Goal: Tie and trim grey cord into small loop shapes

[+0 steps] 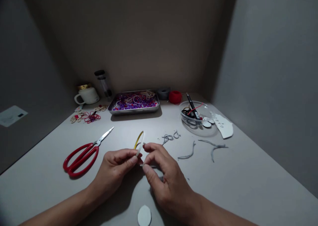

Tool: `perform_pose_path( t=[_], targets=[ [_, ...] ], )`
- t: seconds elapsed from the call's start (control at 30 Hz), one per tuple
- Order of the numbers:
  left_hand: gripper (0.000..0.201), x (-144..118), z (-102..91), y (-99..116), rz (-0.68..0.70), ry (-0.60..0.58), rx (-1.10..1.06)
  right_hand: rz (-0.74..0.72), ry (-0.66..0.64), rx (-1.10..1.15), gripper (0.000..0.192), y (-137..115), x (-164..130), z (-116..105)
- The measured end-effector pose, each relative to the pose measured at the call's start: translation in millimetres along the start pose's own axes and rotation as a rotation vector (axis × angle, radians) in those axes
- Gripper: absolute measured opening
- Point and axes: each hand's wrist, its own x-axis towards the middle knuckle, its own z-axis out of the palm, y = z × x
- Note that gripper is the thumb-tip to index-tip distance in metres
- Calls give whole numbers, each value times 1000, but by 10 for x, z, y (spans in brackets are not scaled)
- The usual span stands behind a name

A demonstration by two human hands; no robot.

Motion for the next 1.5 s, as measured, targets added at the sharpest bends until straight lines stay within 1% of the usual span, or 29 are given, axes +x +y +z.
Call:
perform_pose_path(
  t=[0.17, 0.3, 0.4, 0.43, 0.5, 0.6, 0.77, 0.83, 0.93, 1.03, 1.13, 1.27, 1.37, 1.5],
  targets=[
    [14, 19, -30, -10, 10, -43, -52, 3, 25, 52, 9, 4, -7, -2],
    [14, 11, -38, 9, -24, -73, -92, -5, 128, 49, 7, 37, 3, -1],
    [15, 3, -49, 23, -43, -127, -173, -10, 196, 14, 8, 48, 29, -22],
    [16, 3, -56, 26, -39, -149, -208, -20, 193, -3, 8, 43, 41, -33],
    [16, 5, -70, 27, -40, -182, -284, -62, 141, -30, 10, 24, 66, -55],
    [15, 8, -89, 19, -49, -185, -356, -146, 74, -45, 11, -3, 97, -63],
    [14, -11, -89, 7, -39, -136, -232, -228, 129, -159, 13, 10, 93, -4],
    [14, -23, -76, 21, -52, -97, -198, -261, 98, -232, 15, 20, 77, 23],
    [13, -41, -45, 66, -2, -51, -82, -307, 31, -329, 16, 22, 55, 53],
    [11, -56, -1, 115, 56, -24, 50, -346, 10, -403, 15, 15, 42, 73],
    [13, -63, 54, 150, 48, 4, 139, -395, -1, -462, 19, 6, 30, 86],
    [12, -51, 105, 166, 39, 32, 195, -403, -12, -459, 20, -9, 25, 93],
    [11, -34, 107, 159, 19, 27, 172, -381, -12, -399, 17, -14, 31, 88],
    [9, -20, 97, 167, -50, 15, 128, -369, 11, -361, 13, -3, 32, 81]
  ],
)
